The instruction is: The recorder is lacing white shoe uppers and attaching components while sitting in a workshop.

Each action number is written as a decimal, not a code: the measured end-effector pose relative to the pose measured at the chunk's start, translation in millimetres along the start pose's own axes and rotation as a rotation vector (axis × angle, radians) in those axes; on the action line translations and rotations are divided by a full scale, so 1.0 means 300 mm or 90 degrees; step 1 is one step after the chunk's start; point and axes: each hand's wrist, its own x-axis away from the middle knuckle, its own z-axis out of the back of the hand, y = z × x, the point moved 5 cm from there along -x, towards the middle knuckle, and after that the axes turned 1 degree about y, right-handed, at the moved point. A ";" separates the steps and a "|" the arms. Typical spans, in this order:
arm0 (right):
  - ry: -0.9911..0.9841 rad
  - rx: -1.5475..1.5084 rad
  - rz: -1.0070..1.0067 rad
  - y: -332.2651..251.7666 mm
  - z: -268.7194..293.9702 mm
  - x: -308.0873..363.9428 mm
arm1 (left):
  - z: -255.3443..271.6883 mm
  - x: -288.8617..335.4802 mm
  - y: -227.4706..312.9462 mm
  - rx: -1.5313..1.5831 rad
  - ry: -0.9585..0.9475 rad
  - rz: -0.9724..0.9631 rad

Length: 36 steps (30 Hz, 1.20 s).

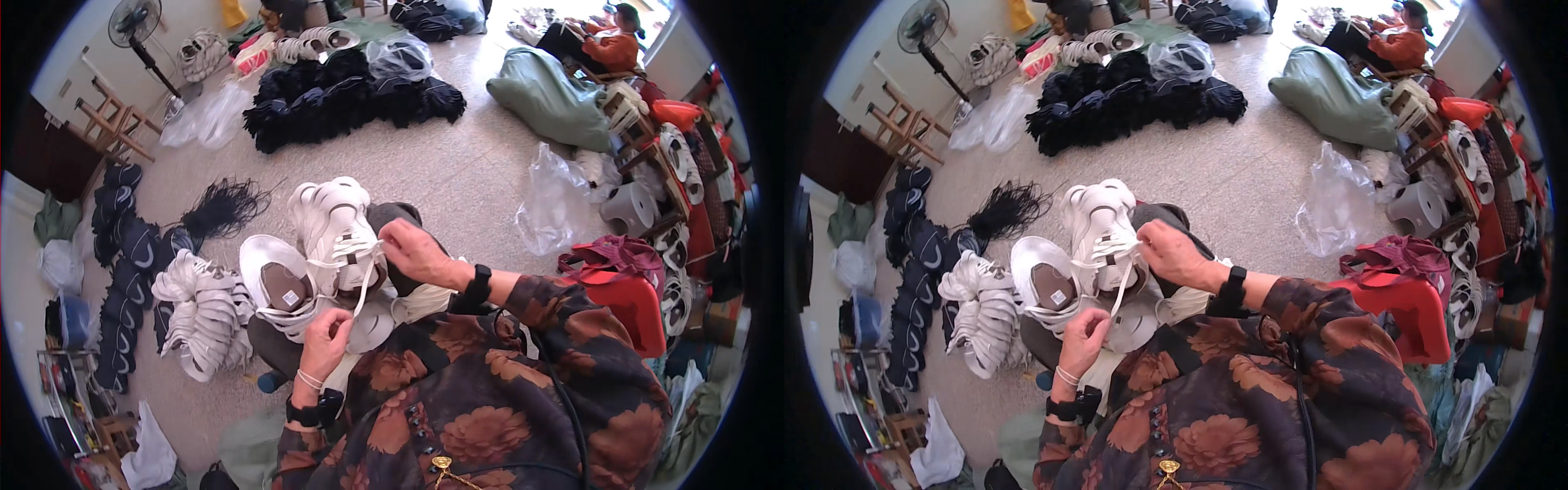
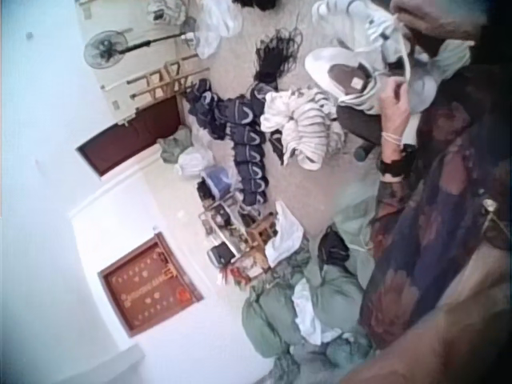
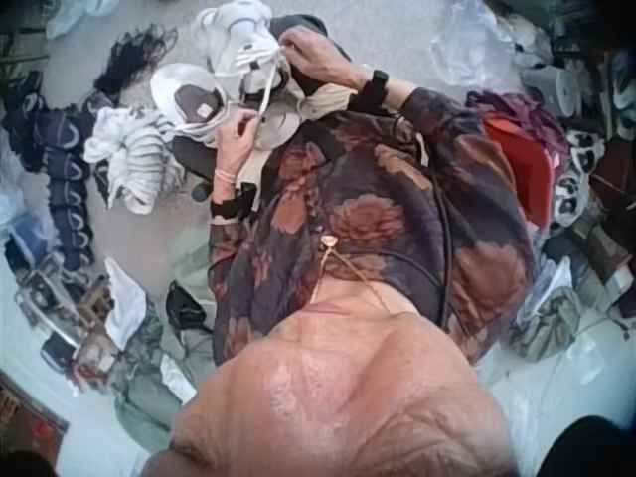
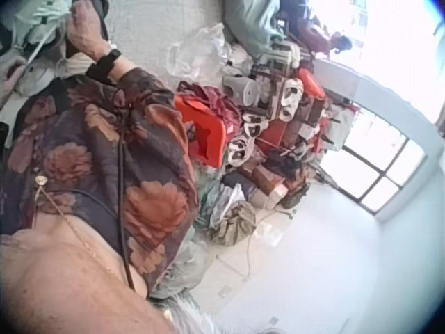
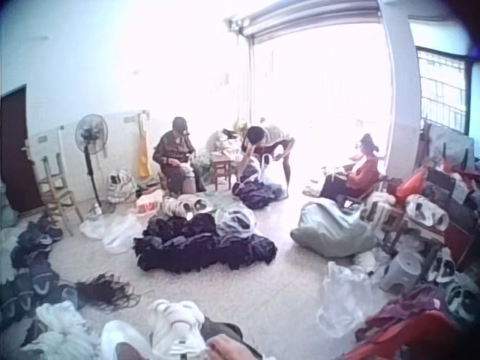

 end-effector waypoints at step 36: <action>-0.103 0.164 0.172 -0.060 -0.052 0.008 | -0.047 -0.220 0.113 0.612 0.077 -0.011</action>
